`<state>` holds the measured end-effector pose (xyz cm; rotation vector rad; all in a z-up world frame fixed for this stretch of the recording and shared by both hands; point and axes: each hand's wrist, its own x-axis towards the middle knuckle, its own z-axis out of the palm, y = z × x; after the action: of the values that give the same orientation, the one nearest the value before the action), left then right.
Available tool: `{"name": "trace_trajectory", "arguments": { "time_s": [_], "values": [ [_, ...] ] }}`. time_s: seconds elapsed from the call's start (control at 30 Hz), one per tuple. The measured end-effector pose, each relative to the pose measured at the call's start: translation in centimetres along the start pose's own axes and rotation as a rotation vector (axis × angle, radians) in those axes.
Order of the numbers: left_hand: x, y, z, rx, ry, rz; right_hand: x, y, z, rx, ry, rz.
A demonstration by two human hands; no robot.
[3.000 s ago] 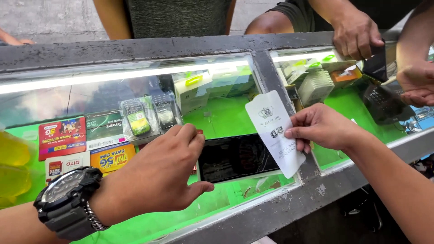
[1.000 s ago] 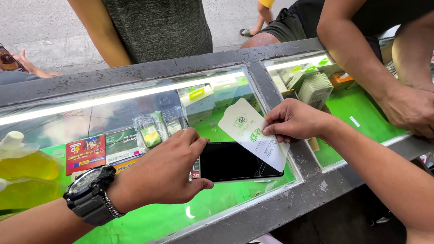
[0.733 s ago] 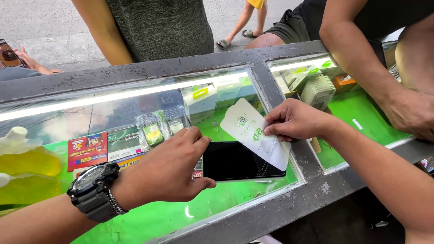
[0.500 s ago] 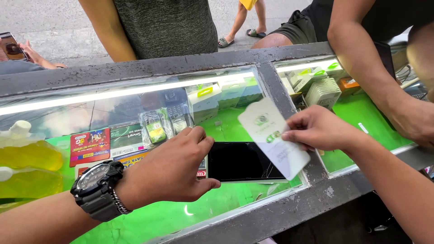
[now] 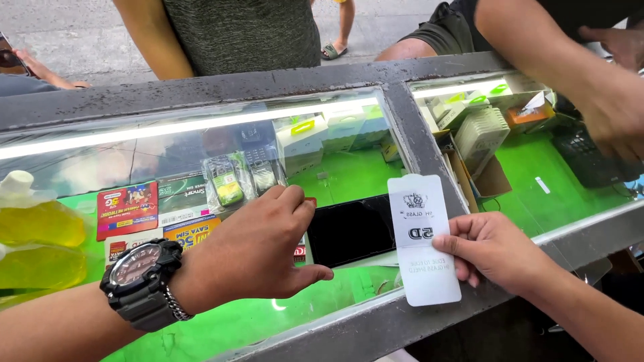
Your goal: Cleaning a mobile phone screen and carefully applying a new screen protector, including peeling the backing and aligning it.
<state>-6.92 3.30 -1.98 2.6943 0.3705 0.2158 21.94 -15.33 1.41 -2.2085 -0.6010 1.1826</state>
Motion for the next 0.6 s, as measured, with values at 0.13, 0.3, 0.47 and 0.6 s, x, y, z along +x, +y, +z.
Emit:
{"name": "trace_trajectory", "arguments": {
  "time_s": [0.13,0.3,0.47,0.6],
  "values": [
    [-0.2,0.3,0.4,-0.001,0.016,-0.006,0.4,0.2,0.4,0.013,0.013,-0.038],
    [-0.3,0.3,1.3,0.008,0.120,0.030,0.3,0.0,0.9,0.045,0.042,-0.011],
    [-0.2,1.0,1.3,0.005,0.115,0.003,-0.4,-0.8,1.9,0.059,0.059,-0.020],
    [-0.3,1.3,1.5,0.037,0.153,-0.010,-0.3,-0.5,2.3,0.092,0.078,-0.031]
  ]
}}
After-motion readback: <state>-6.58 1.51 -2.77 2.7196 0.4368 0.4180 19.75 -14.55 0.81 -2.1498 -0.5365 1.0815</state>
